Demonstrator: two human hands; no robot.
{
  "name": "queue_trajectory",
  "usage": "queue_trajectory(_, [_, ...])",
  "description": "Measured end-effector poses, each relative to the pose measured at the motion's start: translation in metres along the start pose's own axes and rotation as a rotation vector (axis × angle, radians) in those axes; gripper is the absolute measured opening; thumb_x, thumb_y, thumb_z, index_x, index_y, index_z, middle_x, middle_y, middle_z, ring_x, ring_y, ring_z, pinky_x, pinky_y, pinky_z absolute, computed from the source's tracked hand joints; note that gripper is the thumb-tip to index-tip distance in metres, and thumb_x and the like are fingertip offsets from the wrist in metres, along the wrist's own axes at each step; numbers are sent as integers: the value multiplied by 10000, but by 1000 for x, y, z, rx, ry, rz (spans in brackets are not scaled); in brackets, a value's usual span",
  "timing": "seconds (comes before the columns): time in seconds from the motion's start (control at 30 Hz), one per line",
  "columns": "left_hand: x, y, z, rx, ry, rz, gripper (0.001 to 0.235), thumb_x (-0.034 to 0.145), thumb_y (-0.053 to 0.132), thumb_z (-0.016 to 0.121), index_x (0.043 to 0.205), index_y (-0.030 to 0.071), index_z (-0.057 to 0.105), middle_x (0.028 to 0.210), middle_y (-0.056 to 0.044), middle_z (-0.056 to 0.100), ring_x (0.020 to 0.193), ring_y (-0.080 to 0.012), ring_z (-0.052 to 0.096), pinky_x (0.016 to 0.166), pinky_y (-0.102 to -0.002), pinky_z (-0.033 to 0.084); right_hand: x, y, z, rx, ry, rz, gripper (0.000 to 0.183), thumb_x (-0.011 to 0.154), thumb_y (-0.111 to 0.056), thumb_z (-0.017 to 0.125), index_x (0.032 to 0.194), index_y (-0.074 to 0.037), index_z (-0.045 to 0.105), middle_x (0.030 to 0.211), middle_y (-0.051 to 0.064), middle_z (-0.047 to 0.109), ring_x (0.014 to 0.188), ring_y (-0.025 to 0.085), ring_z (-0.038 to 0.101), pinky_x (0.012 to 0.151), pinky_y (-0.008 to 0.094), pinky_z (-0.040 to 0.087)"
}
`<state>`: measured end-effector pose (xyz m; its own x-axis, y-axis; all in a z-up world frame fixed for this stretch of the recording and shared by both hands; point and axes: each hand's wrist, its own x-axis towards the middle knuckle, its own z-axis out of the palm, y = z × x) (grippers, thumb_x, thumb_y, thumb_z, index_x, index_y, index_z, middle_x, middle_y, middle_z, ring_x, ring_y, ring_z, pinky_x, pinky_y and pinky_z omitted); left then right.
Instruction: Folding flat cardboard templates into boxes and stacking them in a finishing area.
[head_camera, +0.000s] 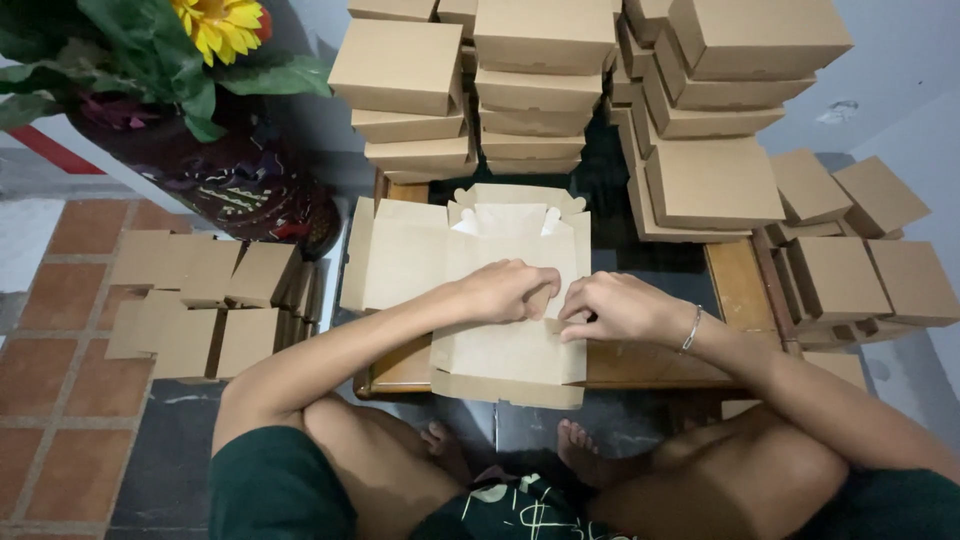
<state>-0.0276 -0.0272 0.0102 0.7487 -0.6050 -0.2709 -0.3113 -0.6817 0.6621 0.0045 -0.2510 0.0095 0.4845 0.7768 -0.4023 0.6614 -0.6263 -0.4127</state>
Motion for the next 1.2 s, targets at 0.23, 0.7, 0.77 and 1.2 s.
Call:
queue_trajectory(0.23, [-1,-7,5,40,-7,60,287,913,123,709,1182,96,610,997,-231,751,982,-465,725,870,-551,559,-6,0,-5,156,66,41,200,953,-305,696,1015,-172,831,991,69,772,854,209,735,747,344,599])
queue_trajectory(0.7, [-1,1,12,229,29,168,175,1003,303,588,977,144,656,877,-105,752,864,-349,750,796,-482,581,1,35,18,238,140,191,348,812,-381,828,722,-82,674,653,75,724,673,229,724,616,365,564])
queue_trajectory(0.77, [1,1,14,244,24,175,180,992,304,600,960,137,657,883,-113,753,865,-358,749,797,-490,583,2,39,22,240,140,214,327,791,-375,841,705,-102,684,628,60,714,653,220,714,619,357,566])
queue_trajectory(1.2, [18,-12,21,267,-33,137,296,940,312,681,1179,150,746,1031,-115,771,985,-356,745,861,-504,591,6,40,22,268,139,287,320,745,-372,882,706,-104,712,663,67,751,667,234,734,627,365,573])
